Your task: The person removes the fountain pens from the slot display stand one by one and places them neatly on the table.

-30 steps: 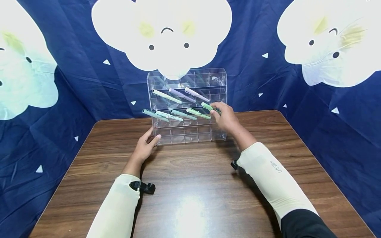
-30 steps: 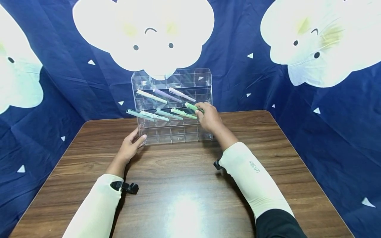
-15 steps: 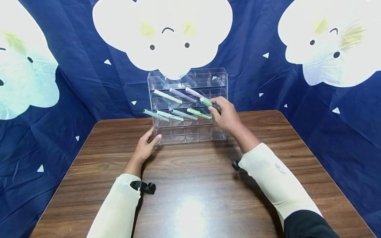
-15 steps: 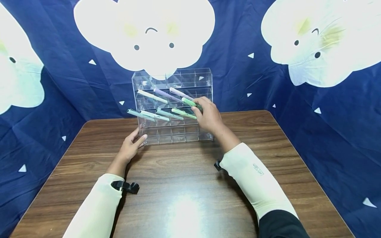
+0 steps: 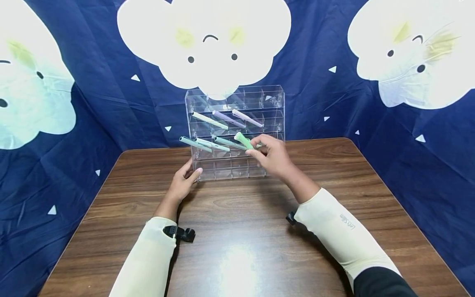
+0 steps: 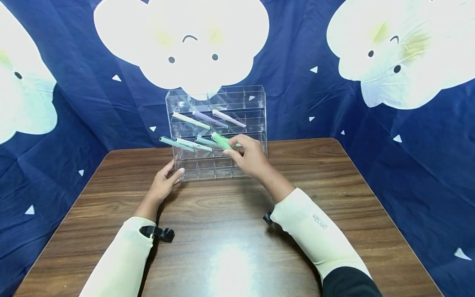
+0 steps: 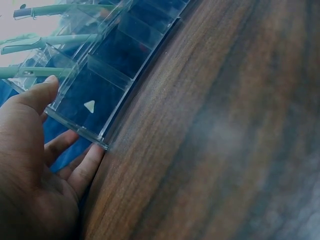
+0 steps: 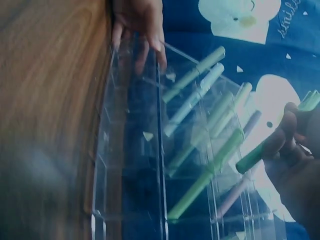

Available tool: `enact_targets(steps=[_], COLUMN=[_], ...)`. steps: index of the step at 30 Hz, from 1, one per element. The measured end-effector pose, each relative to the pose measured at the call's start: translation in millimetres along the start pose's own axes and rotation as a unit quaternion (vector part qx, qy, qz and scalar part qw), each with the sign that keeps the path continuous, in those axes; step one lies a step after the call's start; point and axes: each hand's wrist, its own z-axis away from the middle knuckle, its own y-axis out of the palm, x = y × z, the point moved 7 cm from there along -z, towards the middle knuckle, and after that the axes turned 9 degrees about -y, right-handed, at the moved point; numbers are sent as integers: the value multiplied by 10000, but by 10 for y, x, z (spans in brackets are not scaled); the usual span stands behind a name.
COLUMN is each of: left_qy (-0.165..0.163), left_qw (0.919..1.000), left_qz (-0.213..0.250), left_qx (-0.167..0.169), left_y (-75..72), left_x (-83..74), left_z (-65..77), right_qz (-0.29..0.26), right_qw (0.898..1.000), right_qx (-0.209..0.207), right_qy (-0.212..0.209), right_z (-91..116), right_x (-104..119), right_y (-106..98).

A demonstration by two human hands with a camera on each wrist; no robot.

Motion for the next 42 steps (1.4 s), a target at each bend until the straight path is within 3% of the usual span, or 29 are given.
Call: enact_targets(steps=[6,12,20,24,31,42], left_qy=[-6,-34,7,10,127,40], left_qw=[10000,10000,10000,10000,9999,9997], left_qz=[-60,-71,1,10,-4,-224], left_qx=[-54,-9,-35,-89,117,-1], left_y=[0,5,-48,-39,90,-2], left_x=[3,14,37,22,-29,11], left_z=[-7,-10,22,21,-18,-3], right_qz=[-526,-1451,-1853,-1793,-1582,-1358], right_qw=[9978,9862,9718,9690,9688,9647], right_qx=[395,521,1050,1317,1513,1798], right_qy=[111,596,1009,1079,1164,1366], right_z=[104,202,300,346,430,447], right_x=[25,-6,-28,-50,-114,-181], right_y=[196,409,771,901,1066,1476])
